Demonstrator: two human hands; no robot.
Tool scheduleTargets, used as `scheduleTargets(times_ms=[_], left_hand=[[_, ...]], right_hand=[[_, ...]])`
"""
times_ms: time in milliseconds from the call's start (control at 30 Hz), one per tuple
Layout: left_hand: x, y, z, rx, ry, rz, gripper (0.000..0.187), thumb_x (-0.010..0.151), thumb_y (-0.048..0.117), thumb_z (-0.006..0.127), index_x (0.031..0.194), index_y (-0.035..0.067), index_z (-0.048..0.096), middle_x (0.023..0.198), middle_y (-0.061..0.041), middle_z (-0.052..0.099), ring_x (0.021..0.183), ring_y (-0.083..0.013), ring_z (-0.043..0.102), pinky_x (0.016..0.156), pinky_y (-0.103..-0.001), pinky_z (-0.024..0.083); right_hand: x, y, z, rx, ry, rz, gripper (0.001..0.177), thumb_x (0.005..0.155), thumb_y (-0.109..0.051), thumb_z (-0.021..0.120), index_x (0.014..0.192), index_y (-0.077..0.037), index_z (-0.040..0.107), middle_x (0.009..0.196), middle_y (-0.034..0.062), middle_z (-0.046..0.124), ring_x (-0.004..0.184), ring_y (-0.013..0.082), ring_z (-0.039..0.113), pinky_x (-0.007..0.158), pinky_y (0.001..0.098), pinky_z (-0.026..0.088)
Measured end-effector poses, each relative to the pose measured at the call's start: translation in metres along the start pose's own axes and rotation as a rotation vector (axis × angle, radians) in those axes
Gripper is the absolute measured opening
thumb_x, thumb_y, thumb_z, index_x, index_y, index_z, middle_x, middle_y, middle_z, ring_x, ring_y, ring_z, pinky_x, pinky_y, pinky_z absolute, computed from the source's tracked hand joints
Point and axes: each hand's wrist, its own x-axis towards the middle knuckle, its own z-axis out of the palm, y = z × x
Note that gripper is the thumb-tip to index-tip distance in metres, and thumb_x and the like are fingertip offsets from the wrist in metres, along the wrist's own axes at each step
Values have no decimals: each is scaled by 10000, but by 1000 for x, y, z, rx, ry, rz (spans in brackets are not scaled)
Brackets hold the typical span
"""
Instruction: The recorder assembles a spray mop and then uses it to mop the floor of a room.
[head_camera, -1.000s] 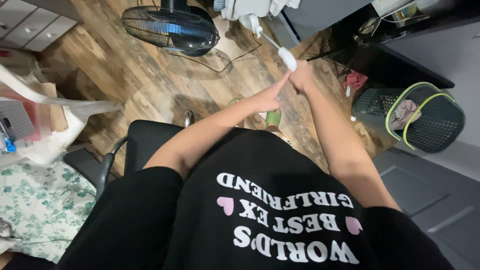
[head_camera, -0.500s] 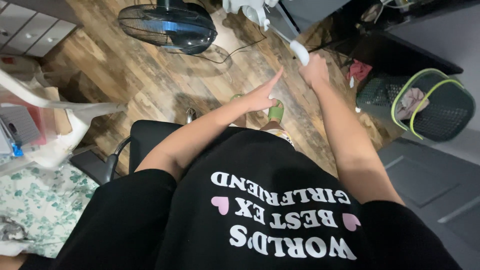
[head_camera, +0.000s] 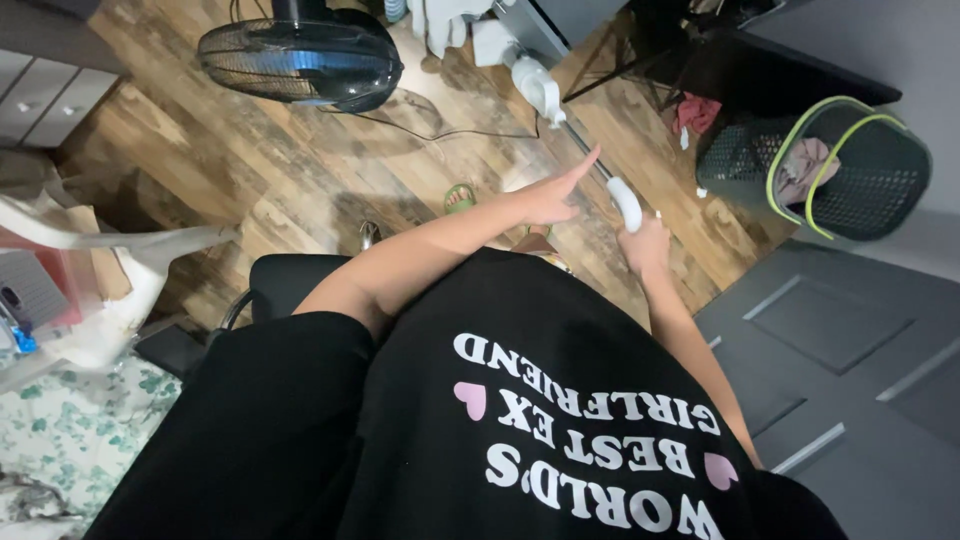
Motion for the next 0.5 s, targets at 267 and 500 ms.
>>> scheduleTargets(times_ms=[267, 500], left_hand=[[22, -29, 24, 91, 19, 128, 1082, 896, 35, 664, 1636, 196, -108, 1694, -267, 161, 1549, -377, 270, 1226, -382, 299], [19, -42, 33, 47, -13, 182, 1117, 842, -13, 666, 1638, 166, -97, 1710, -248, 105, 1578, -358, 204, 1267, -375, 237]], right_hand=[[-63, 34, 17, 136, -45, 173, 287, 845, -164, 662, 1067, 3, 736, 912, 317, 695, 895, 470, 695, 802, 537, 562], [-79, 16, 9, 323, -290, 13, 232, 764, -139, 752, 924, 22, 704, 706, 174, 702, 628, 282, 687, 635, 435, 558]])
